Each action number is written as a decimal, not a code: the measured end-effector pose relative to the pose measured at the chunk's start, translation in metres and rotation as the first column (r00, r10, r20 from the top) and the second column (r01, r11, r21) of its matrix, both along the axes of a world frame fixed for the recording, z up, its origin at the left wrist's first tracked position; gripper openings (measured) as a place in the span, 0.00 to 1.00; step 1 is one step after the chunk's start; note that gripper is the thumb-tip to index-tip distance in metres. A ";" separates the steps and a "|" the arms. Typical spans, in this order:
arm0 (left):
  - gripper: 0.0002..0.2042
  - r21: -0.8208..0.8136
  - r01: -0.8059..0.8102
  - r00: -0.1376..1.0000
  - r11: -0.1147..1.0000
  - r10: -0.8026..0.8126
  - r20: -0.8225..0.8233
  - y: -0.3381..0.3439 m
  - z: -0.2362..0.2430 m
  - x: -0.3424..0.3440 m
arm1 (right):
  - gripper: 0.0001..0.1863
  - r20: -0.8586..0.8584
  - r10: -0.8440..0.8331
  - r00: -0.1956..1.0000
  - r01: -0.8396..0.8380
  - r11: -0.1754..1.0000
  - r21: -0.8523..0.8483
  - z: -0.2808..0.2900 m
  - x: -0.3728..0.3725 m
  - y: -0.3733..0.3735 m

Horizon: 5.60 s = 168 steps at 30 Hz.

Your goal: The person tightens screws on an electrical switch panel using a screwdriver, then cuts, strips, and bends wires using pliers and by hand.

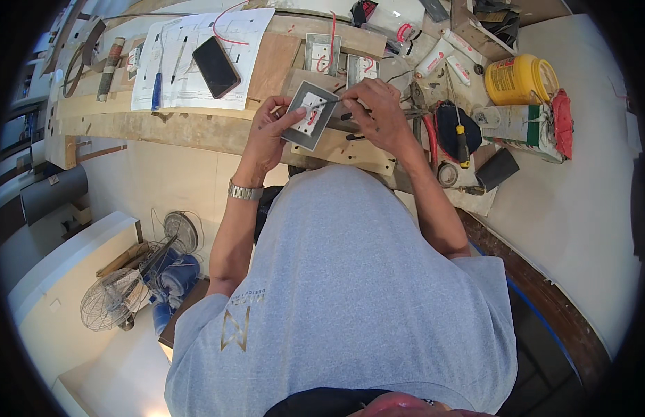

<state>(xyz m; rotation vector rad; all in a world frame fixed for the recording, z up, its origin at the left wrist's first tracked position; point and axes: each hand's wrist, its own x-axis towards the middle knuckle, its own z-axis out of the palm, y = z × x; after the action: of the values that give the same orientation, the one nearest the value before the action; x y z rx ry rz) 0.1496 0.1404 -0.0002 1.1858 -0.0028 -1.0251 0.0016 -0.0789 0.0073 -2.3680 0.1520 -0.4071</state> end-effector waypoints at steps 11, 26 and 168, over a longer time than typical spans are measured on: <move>0.17 0.232 0.034 0.699 0.972 -0.189 0.690 -0.024 -0.022 0.026 | 0.04 0.180 -0.277 0.944 0.246 0.953 0.177 -0.017 -0.004 0.010; 0.08 0.324 0.176 0.290 0.930 -0.363 0.885 -0.041 0.038 -0.025 | 0.07 0.174 -0.117 0.978 0.139 0.983 -0.117 0.007 -0.015 0.022; 0.07 0.260 0.097 0.200 0.961 -0.275 0.940 -0.092 0.008 -0.071 | 0.18 -0.208 -0.264 0.942 0.336 0.769 0.544 -0.017 -0.102 0.034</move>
<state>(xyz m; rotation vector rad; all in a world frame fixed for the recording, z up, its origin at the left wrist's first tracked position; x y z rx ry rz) 0.0787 0.0482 0.0079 1.8512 -1.1659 -0.2722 -0.0999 -0.0444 -0.0093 -1.7602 0.6321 -0.3101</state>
